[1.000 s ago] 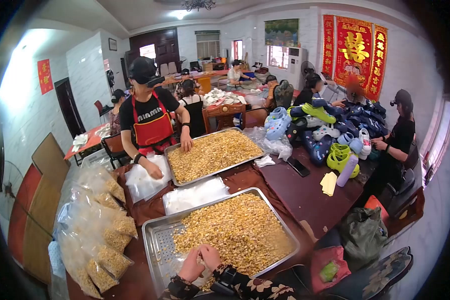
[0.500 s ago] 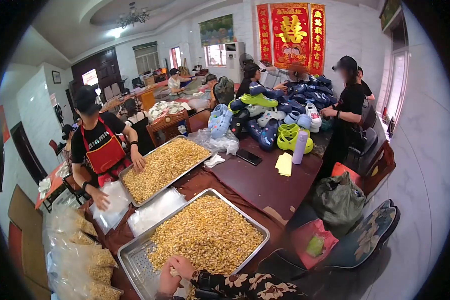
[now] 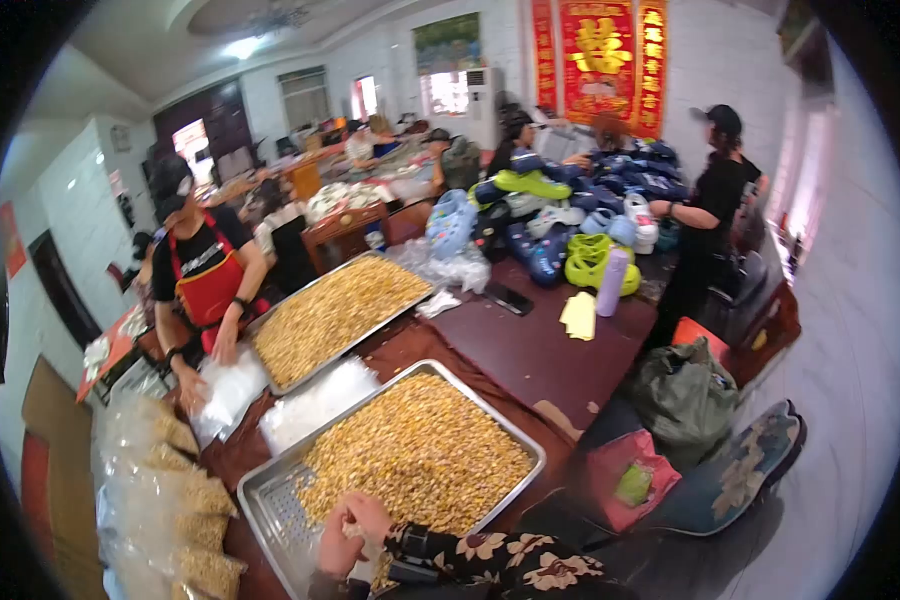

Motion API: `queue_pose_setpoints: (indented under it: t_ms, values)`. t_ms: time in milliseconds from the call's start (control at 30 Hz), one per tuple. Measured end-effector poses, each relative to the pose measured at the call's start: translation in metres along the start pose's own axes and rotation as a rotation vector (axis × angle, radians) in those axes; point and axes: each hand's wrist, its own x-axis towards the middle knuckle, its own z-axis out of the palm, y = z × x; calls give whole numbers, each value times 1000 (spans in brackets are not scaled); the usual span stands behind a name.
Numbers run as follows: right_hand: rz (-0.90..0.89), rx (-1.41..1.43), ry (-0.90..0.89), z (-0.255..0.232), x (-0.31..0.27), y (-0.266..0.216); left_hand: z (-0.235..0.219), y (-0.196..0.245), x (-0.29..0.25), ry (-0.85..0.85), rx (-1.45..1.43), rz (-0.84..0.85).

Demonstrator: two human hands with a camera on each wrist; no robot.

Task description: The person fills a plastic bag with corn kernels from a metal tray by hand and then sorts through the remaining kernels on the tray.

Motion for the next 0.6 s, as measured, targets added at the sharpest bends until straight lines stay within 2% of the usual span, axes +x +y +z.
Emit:
queue_pose_setpoints:
  t_ms: [33, 100, 133, 200, 233, 267, 300, 333, 400, 433, 467, 500, 533, 600]
  values:
    - [29, -2, -37, 0, -2, -3, -1, 2, -1, 37, -7, -27]
    - [-126, -133, -81, 0, -5, -7, -2, 6, -2, 9, 100, 46]
    - [-103, -133, -118, 0, -4, -7, -3, 12, -5, 44, 94, 21]
    - [203, 212, 5, -5, -1, -9, -4, 21, -9, 32, 36, -64]
    - [177, 141, 9, -9, 1, -13, -6, 21, -9, 46, 28, -87]
    - [152, 75, 18, -12, 4, -17, -6, 17, -9, 72, 116, -36]
    - [94, -52, 61, -9, 5, -31, -4, 7, -8, 92, 206, 16]
    - [30, -182, 101, -7, 8, -45, 0, -14, -5, 110, 145, -1]
    - [-310, -707, 69, -26, 24, -45, -3, 7, -11, 95, 101, -58]
    - [-304, -708, 60, -36, 30, -46, -5, 15, -12, 78, 64, -95]
    - [-437, -969, 11, -47, 35, -49, -1, -8, -7, 109, 105, -25]
    - [-578, -1227, -42, -55, 39, -53, -2, -4, -10, 120, 103, -30]
    - [-585, -1224, -53, -59, 41, -62, -3, 4, -12, 94, 62, -81]
    - [-686, -1394, -3, -63, 43, -82, -3, 11, -11, 60, 36, -161]
